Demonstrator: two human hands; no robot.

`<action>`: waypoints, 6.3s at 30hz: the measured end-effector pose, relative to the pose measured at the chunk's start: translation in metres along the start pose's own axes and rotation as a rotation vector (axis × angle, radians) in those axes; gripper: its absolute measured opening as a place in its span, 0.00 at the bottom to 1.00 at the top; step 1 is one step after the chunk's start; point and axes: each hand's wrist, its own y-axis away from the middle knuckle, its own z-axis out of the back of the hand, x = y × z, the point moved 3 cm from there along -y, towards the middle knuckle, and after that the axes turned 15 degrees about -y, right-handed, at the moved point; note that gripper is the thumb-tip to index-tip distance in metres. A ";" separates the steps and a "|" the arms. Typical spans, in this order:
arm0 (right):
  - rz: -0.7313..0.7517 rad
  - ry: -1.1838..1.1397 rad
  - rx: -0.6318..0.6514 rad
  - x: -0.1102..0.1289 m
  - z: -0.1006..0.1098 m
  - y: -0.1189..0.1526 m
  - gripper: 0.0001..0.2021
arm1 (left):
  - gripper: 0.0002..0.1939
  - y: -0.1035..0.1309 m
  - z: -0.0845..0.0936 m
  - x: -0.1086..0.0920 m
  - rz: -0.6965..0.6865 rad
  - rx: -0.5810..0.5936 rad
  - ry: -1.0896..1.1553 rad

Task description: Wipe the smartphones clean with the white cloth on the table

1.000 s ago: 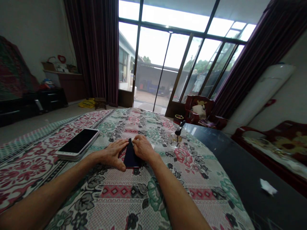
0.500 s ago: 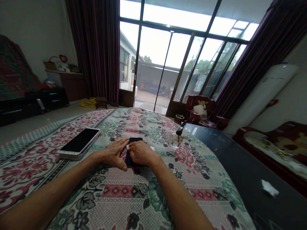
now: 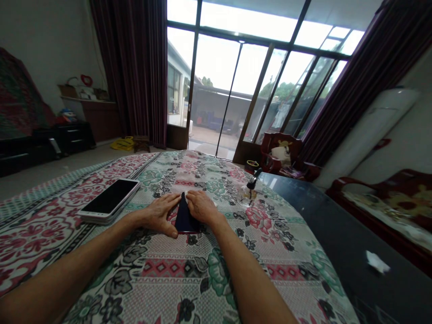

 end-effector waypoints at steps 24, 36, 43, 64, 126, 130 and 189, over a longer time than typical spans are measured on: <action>0.122 -0.100 0.161 0.055 0.012 0.059 0.16 | 0.66 0.001 0.001 -0.002 0.011 0.001 0.016; 0.053 -0.050 0.073 0.006 0.004 0.011 0.15 | 0.65 0.001 0.002 -0.001 -0.010 -0.001 0.021; 0.010 0.007 0.084 -0.015 -0.002 -0.019 0.13 | 0.65 -0.001 -0.003 0.002 -0.003 -0.006 0.041; 0.144 -0.126 0.170 0.061 0.012 0.068 0.19 | 0.64 0.001 0.001 0.000 -0.003 -0.014 -0.002; 0.008 -0.102 -0.025 0.034 0.008 0.070 0.17 | 0.59 0.000 0.008 0.010 -0.081 0.115 0.048; 0.121 -0.162 0.109 0.055 0.009 0.069 0.17 | 0.59 0.001 0.009 0.009 -0.078 0.106 0.045; 0.066 -0.232 0.075 0.033 0.023 0.062 0.14 | 0.58 0.003 0.011 0.004 -0.035 0.105 0.048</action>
